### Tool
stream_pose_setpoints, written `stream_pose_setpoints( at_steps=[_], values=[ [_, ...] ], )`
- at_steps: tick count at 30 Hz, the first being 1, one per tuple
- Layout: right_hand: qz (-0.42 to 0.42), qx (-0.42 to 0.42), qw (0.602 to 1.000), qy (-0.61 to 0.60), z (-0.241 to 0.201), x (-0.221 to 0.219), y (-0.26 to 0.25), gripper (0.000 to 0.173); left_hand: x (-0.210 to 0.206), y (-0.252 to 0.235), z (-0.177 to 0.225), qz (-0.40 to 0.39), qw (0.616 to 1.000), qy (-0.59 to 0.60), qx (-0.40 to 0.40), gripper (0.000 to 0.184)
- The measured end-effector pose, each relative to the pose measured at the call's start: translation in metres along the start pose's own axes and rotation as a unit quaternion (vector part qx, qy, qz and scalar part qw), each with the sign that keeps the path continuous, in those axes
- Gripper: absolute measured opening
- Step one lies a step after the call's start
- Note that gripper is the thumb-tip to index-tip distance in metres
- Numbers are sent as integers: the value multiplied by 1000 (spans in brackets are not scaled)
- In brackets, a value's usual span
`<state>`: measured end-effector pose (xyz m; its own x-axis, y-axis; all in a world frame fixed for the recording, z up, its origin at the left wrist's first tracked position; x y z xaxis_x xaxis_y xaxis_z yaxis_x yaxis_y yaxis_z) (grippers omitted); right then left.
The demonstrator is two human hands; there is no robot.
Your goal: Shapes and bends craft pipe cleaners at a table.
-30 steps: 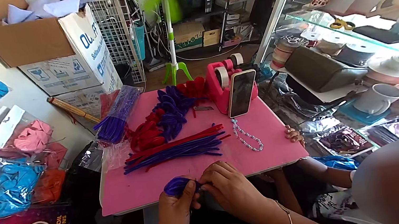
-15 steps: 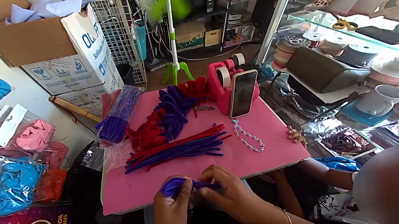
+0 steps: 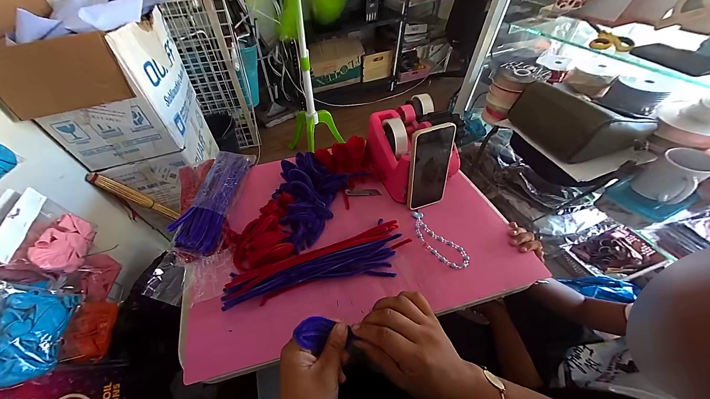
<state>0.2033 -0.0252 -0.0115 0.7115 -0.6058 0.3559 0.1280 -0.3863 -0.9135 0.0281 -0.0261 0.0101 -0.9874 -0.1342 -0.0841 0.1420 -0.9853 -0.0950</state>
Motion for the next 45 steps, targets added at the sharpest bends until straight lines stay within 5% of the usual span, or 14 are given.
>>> stream_pose_setpoints(
  at_steps=[8, 11, 14, 19, 23, 36, 45],
  values=[
    [-51, -36, 998, 14, -4, -1, 3, 19, 1, 0, -3, -13, 997, -68, -19, 8],
    [-110, -150, 976, -116, -7, 2, 6, 19, 6, -1, -10, -49, 994, -67, -76, 10],
    [-174, -269, 907, -273, -6, 6, 4, 21, 11, -2, -13, -77, 988, -62, -119, 14],
    [-101, -126, 982, -100, -6, 6, 6, 19, 7, 2, -4, -38, 998, -44, -5, 7],
    [-58, -24, 997, -32, -6, 9, 2, 7, 3, 3, 1, -44, 996, -23, 73, 6],
    [-39, 12, 999, 3, -32, 41, 0, 11, 0, 37, 27, -40, 996, -39, 68, 6],
    [-27, -73, 994, -76, -31, 52, -3, 12, -5, 43, 40, -42, 998, -47, 12, 7]
  ],
)
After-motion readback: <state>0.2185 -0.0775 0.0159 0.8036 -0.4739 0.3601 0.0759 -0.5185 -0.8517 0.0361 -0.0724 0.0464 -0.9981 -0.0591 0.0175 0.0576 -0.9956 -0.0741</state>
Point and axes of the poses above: each hand's wrist, its own y-axis away from the middle knuckle, its own x-axis out of the back of the hand, z = x × y, the point moved 1 cm from there along -y, towards the middle knuckle, and after that the axes turned 12 degrees about z, right-handed, at the moved point
